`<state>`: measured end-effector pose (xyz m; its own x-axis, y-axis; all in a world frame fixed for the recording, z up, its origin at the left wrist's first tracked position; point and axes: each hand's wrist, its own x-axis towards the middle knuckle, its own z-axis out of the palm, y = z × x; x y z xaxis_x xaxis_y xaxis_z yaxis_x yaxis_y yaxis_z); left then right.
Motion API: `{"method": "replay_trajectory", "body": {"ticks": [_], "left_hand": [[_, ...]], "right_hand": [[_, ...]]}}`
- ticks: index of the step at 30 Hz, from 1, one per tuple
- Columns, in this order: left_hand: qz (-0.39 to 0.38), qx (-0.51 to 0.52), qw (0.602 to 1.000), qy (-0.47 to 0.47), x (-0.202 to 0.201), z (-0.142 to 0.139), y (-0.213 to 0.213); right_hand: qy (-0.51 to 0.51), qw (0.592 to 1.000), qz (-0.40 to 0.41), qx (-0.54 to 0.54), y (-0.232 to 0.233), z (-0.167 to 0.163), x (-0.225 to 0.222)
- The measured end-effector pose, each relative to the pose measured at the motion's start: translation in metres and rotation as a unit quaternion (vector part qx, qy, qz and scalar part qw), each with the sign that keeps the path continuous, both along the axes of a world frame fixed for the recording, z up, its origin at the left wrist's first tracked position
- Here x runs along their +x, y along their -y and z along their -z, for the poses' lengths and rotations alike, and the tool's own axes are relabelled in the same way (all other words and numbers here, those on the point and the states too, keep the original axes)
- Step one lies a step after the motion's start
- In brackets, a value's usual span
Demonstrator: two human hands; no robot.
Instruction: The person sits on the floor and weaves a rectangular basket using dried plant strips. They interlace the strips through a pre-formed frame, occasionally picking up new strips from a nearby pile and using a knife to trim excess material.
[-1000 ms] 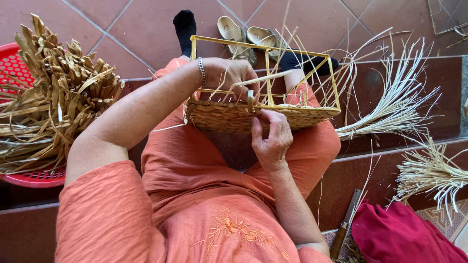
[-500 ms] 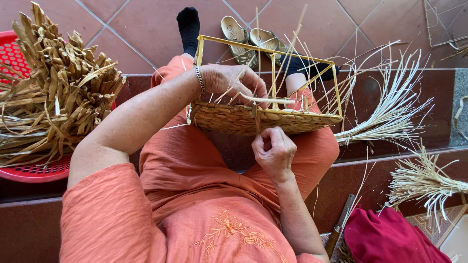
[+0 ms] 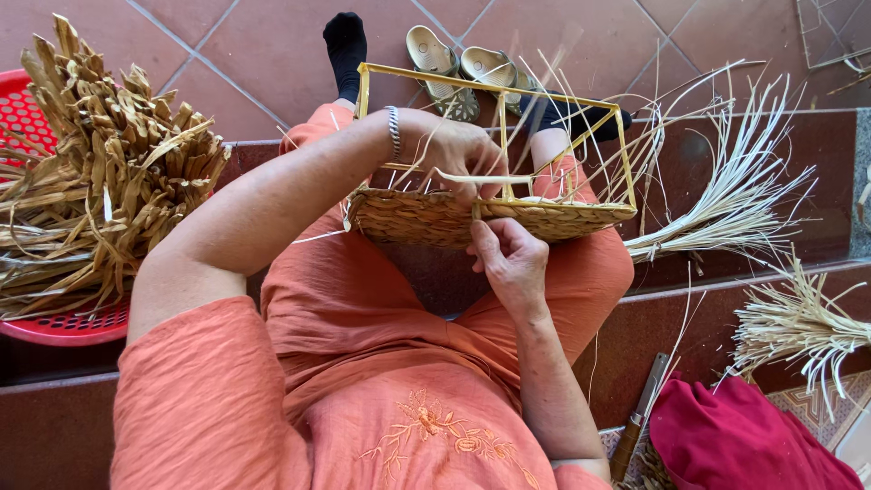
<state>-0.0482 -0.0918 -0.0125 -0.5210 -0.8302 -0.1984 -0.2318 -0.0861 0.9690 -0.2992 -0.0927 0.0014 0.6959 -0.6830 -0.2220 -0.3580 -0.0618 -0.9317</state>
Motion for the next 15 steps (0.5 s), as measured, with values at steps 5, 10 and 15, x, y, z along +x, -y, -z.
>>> {"method": "replay_trajectory", "body": {"ticks": [5, 10, 15], "left_hand": [[-0.057, 0.046, 0.99, -0.122, 0.007, 0.001, -0.022], [-0.179, 0.057, 0.975, -0.12, -0.001, -0.005, -0.041], [-0.216, -0.008, 0.975, -0.053, -0.001, -0.012, -0.06]], "right_hand": [[0.005, 0.999, -0.042, -0.005, 0.0, 0.013, -0.001], [-0.018, 0.996, -0.071, -0.049, -0.002, 0.016, -0.018], [-0.006, 0.933, -0.113, -0.341, 0.011, 0.018, -0.029]]}}
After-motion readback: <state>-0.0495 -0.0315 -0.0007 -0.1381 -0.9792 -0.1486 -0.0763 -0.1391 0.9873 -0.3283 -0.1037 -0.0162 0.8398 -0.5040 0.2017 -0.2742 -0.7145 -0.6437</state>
